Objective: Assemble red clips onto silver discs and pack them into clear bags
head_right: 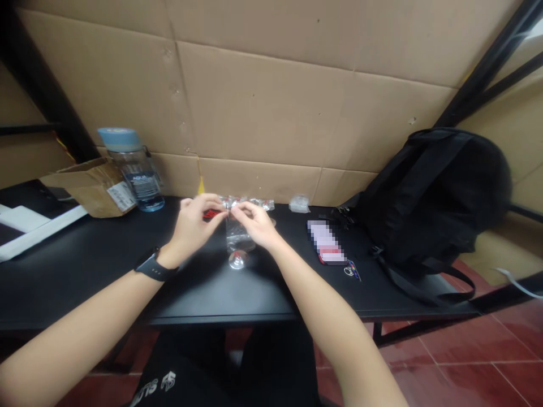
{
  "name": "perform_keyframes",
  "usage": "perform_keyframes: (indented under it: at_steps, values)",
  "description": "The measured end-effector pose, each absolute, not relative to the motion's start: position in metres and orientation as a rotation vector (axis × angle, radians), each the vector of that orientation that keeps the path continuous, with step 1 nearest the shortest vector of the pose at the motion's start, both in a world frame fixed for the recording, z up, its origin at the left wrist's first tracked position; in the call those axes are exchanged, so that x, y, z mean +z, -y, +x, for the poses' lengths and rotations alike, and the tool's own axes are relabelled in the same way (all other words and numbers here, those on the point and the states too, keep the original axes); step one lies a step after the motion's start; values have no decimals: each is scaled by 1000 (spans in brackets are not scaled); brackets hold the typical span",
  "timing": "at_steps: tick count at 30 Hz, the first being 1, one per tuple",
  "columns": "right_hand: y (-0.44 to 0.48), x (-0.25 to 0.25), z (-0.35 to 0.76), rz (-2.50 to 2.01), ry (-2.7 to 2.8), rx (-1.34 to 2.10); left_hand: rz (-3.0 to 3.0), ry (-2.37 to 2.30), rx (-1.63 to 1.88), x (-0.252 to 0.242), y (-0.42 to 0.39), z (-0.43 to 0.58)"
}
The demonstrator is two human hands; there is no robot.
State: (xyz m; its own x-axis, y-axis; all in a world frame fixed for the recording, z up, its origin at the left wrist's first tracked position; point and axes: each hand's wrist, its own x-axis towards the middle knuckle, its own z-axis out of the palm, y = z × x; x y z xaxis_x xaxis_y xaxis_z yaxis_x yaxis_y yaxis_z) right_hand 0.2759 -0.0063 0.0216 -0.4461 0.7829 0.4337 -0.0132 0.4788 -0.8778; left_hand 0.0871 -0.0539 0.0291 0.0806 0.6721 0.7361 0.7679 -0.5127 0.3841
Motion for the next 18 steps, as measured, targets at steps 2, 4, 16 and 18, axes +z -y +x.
perform_keyframes:
  at_steps: [2,4,16,18]
  values:
    - [4,20,278,-675,1839,1046,-2222,1490,-1405,29,53,87]
    - [1,17,279,-674,1874,999,-2230,1465,-1395,28,53,87]
    - [7,28,285,-663,2111,535,-2393,1390,-1628,32,55,90]
    - [9,30,287,-660,2133,494,-2569,1366,-1520,31,54,90]
